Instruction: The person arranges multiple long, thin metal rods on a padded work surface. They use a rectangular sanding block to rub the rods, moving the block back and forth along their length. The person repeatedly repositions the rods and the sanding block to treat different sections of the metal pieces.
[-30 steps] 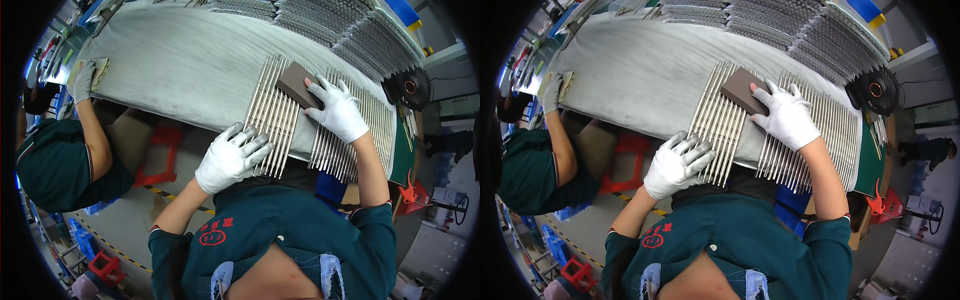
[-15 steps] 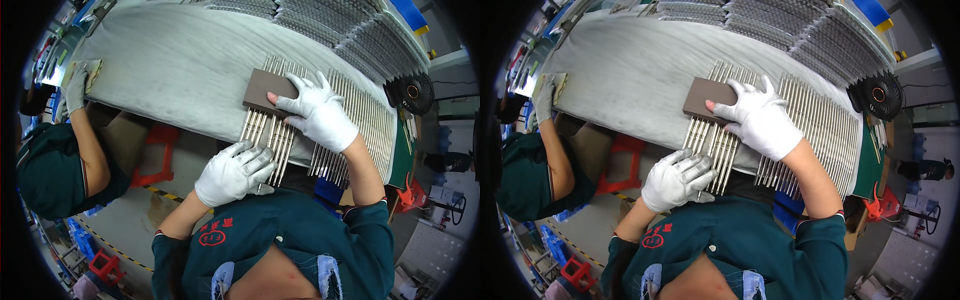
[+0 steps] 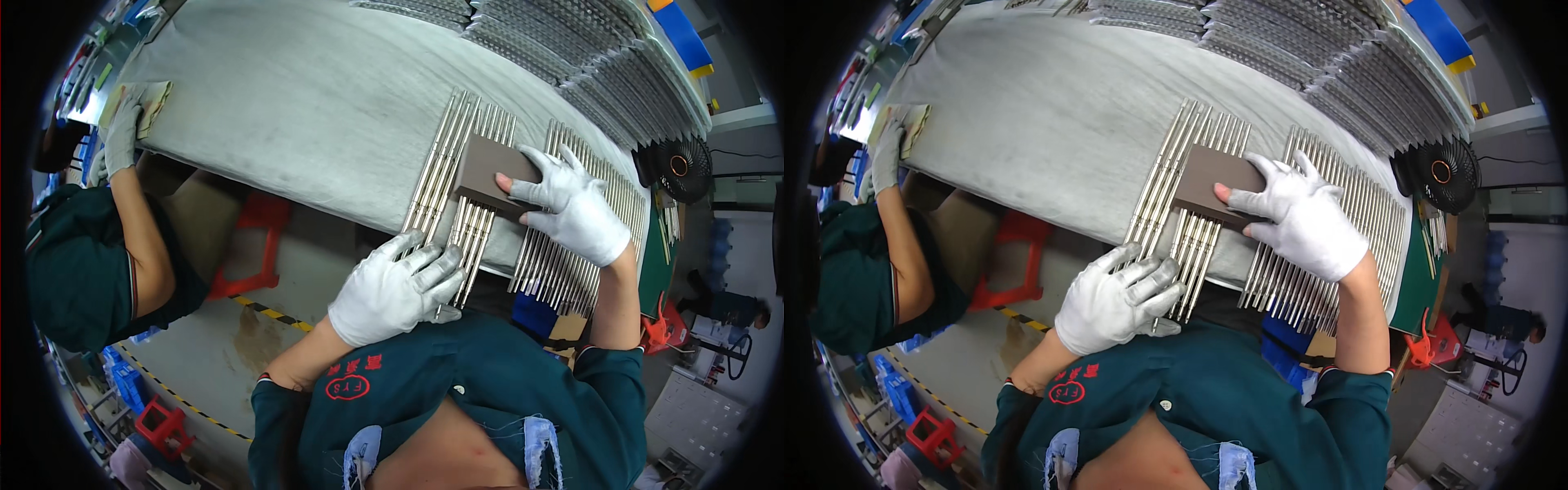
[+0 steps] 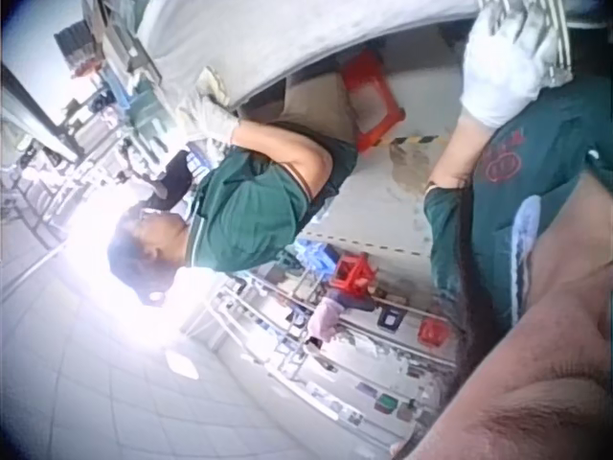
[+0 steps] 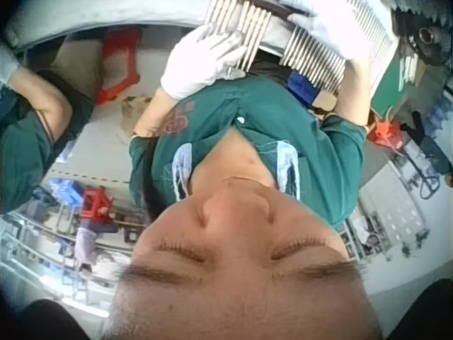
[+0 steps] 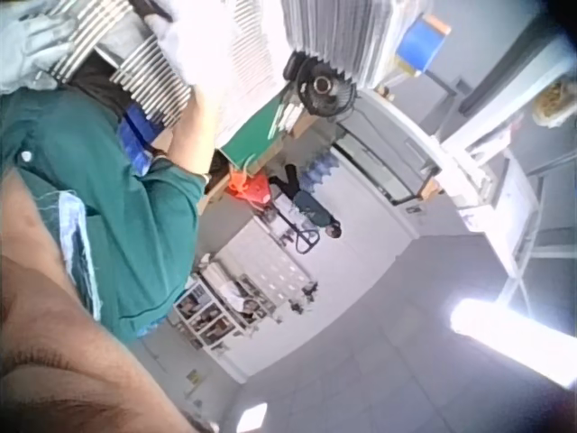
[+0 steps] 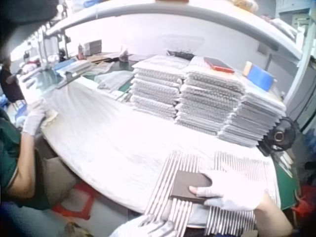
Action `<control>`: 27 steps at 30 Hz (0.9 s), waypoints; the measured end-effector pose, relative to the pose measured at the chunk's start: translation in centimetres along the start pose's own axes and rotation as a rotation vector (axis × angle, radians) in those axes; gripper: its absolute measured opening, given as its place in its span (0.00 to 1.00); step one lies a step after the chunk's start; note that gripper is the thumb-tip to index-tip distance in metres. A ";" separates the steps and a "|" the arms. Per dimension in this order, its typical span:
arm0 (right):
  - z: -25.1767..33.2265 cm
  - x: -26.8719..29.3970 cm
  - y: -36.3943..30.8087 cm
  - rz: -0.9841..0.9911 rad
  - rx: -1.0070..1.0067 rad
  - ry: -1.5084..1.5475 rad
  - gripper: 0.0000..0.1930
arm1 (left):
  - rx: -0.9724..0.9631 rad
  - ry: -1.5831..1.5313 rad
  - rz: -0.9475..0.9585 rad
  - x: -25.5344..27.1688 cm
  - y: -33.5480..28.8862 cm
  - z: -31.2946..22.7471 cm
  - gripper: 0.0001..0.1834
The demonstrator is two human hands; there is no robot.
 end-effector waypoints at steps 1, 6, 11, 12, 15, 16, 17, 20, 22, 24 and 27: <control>1.0 -0.1 0.5 -0.006 0.001 -0.024 0.29 | -0.006 0.012 0.016 0.0 0.1 -0.1 0.29; 1.8 -0.4 -0.1 -0.016 0.041 -0.001 0.28 | -0.018 0.047 0.012 0.0 0.1 -0.1 0.29; -1.1 2.0 -4.2 -0.041 -0.134 0.077 0.28 | 0.004 -0.009 -0.015 0.4 0.1 0.1 0.28; -0.2 1.9 -3.7 -0.050 -0.064 0.053 0.28 | 0.000 -0.011 -0.013 0.3 0.2 0.1 0.28; 4.2 -0.6 -0.2 -0.068 0.071 0.012 0.30 | -0.019 0.035 0.006 0.4 0.6 -0.2 0.28; 4.3 -0.7 -0.4 -0.078 0.069 0.008 0.29 | -0.024 0.034 0.012 0.4 0.7 -0.3 0.28; 4.4 -0.9 -0.2 -0.086 0.082 0.003 0.28 | -0.016 0.039 0.015 0.4 0.6 -0.2 0.28; 1.7 0.7 -2.3 -0.014 0.008 0.006 0.27 | 0.019 0.024 0.009 0.3 0.2 -0.3 0.28; 2.4 0.4 -1.9 0.029 0.012 0.001 0.28 | 0.024 0.021 0.009 0.4 0.2 -0.4 0.28; 4.4 -0.6 -1.0 -0.064 0.096 0.051 0.29 | -0.004 0.033 0.020 0.6 0.8 -0.4 0.28; 4.1 -0.8 -1.2 -0.062 0.124 0.046 0.29 | 0.000 0.046 -0.008 0.6 0.6 -0.4 0.28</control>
Point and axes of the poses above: each hand's wrist, its own y-axis towards the middle knuckle, its own x-axis out of the back of the hand, z = x × y, the point moved 4 cm from there along y, towards the middle knuckle, and after that the axes turned 2 degrees about -x, right-handed, at the moved point
